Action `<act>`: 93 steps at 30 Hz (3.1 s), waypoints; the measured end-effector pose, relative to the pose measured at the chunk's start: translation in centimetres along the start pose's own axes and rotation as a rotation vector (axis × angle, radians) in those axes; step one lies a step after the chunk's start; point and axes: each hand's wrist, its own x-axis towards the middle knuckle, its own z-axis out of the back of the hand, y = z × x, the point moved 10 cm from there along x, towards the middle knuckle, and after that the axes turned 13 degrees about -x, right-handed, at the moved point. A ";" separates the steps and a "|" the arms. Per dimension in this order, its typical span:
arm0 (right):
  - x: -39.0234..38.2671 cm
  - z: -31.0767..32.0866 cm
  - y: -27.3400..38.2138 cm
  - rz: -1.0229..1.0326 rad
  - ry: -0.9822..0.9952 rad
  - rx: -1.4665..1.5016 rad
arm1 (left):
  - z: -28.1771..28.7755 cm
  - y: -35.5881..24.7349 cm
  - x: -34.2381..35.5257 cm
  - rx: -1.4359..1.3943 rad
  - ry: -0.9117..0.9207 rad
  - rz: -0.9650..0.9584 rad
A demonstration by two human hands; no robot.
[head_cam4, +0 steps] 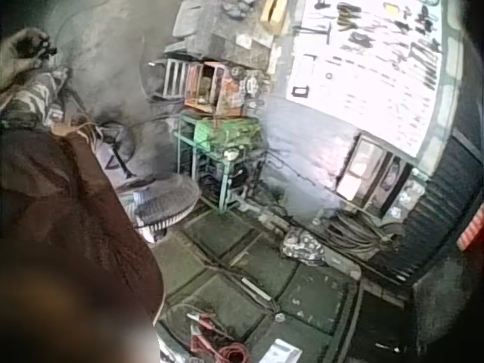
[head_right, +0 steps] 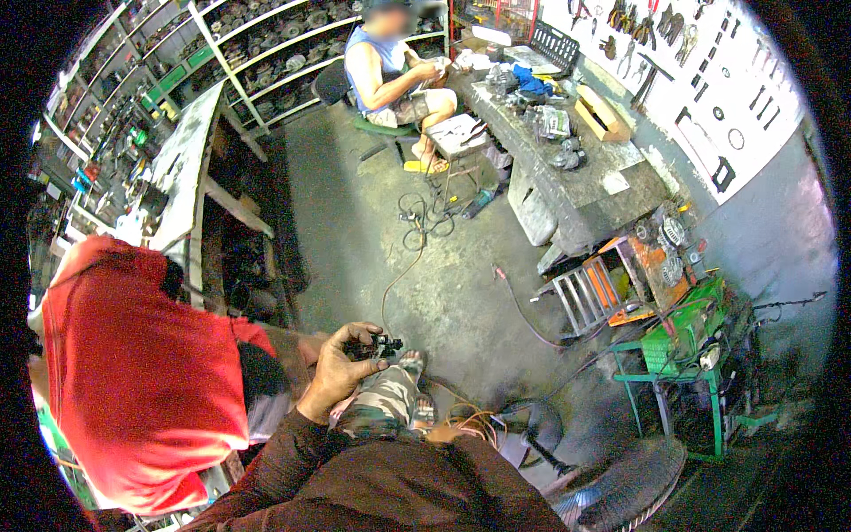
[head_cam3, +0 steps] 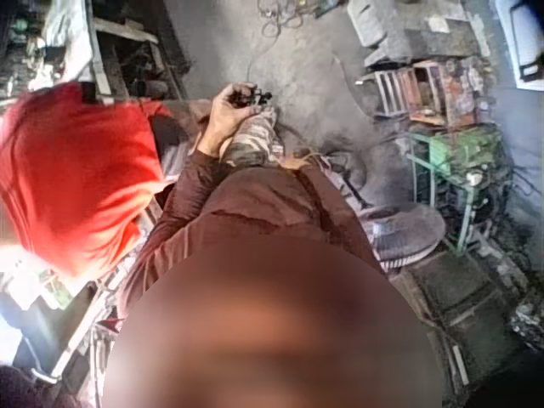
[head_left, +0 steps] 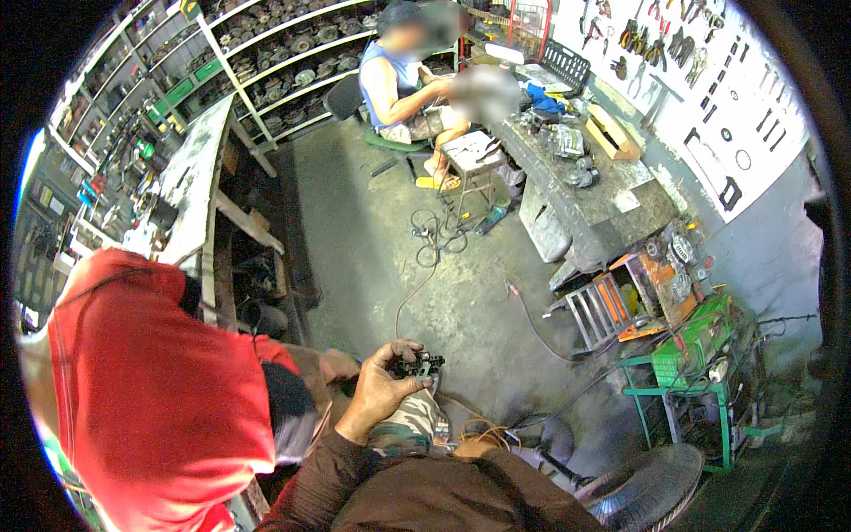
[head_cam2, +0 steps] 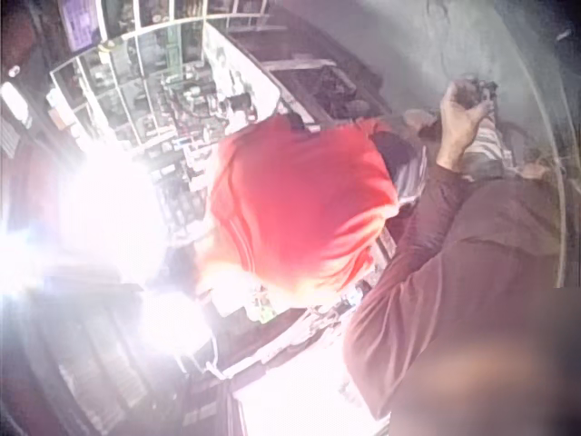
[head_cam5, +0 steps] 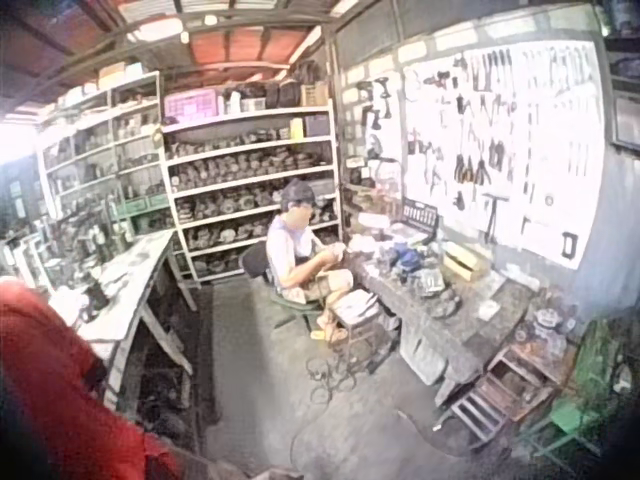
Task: The person manipulates small mechanical components on a workbench, using a screwdriver and a blowtorch to adjust and heat parts. They repeatedly handle the components, turning them over and applying heat while another person works nearby.
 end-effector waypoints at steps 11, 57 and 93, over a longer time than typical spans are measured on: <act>-13.4 23.1 -16.1 -0.299 -0.578 1.056 | 6.4 0.2 26.0 -0.190 -0.116 -0.049; 18.3 121.3 -8.6 -0.292 -1.026 -0.976 | 33.1 10.6 59.9 -0.275 -0.599 0.287; -18.4 83.1 46.4 0.895 -0.542 -0.723 | 15.7 -12.1 38.2 0.276 -0.950 -0.337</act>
